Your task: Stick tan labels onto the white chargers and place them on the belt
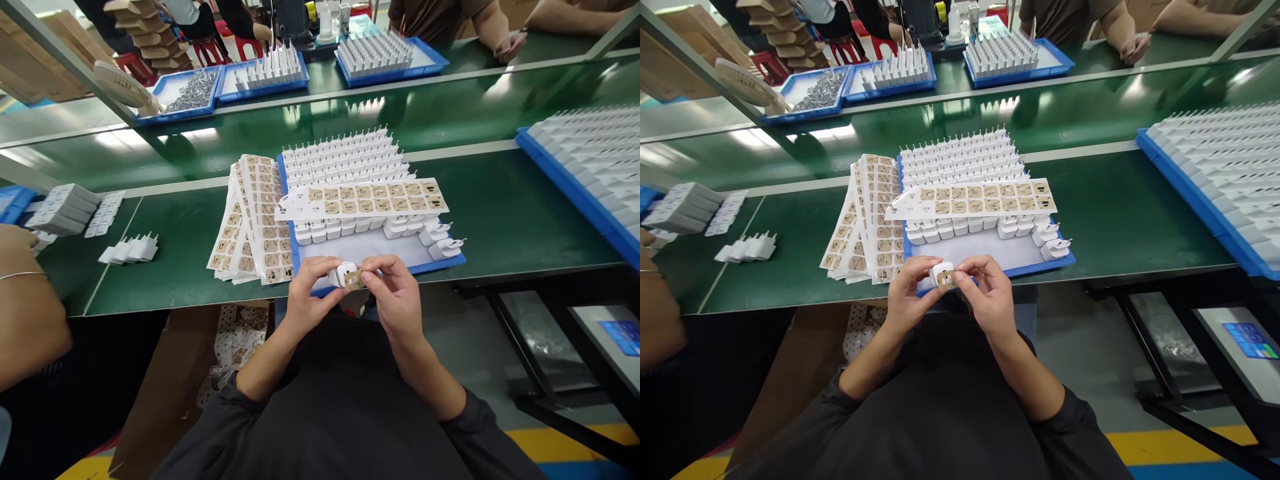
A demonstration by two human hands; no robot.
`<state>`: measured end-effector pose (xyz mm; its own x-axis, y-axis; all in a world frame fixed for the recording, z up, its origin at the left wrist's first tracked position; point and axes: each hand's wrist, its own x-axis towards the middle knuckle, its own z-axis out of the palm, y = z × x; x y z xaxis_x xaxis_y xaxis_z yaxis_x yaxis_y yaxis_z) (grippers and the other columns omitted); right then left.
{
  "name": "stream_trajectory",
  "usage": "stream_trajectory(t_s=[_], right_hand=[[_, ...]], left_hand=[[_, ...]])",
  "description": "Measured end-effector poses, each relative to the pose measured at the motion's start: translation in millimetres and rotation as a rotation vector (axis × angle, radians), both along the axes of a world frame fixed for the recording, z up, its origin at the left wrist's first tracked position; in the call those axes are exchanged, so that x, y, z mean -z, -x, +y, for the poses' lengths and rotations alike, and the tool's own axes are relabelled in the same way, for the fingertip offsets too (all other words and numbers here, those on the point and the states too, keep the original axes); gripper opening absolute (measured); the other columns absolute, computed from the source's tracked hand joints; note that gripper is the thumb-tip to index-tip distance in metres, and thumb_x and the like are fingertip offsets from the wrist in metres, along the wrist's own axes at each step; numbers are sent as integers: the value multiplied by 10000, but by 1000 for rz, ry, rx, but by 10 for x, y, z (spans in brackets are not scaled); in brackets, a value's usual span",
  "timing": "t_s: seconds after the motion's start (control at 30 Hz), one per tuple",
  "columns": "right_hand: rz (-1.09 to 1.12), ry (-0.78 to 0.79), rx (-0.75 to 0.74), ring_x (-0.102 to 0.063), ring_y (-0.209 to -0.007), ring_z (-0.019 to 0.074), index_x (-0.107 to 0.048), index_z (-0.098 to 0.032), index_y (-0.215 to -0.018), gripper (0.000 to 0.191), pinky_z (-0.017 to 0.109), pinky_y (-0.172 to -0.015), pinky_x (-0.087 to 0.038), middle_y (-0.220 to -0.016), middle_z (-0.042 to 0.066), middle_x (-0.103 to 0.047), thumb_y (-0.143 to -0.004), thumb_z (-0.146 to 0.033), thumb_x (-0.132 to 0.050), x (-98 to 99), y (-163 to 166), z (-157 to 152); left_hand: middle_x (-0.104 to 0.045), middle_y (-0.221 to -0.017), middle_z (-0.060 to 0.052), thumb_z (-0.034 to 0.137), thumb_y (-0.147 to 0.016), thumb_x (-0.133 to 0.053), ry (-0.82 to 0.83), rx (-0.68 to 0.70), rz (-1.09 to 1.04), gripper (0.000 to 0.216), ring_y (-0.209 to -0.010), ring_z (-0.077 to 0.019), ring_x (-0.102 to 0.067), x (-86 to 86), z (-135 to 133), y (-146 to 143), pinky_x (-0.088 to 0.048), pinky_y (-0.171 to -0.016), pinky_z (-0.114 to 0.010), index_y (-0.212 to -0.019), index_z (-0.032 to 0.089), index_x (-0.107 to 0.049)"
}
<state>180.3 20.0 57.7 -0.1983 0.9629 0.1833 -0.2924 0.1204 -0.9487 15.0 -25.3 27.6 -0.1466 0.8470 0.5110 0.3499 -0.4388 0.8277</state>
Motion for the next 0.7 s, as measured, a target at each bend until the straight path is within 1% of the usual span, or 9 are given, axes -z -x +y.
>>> stream_trajectory(t_s=[0.23,0.7], right_hand=[[-45,-26,16,-670,-866,151,-711,-242,-901,38,277,-809,-559,-879,-3,-688,-896,-226,-746,-36,52,35],[-72,-44,40,-663,-856,144,-700,-237,-886,39,268,-789,-578,-866,-4,-674,-889,-213,-731,-74,85,18]], left_hand=[[-720,-1191,-98,247,-836,-826,-68,-33,57,469,-1124,-240,-667,-65,11,15,-580,-908,-374,-1270,271,-651],[-732,-1170,-93,247,-836,-826,-102,-45,98,462,-1106,-233,-668,-115,19,24,-569,-912,-378,-1264,267,-651]])
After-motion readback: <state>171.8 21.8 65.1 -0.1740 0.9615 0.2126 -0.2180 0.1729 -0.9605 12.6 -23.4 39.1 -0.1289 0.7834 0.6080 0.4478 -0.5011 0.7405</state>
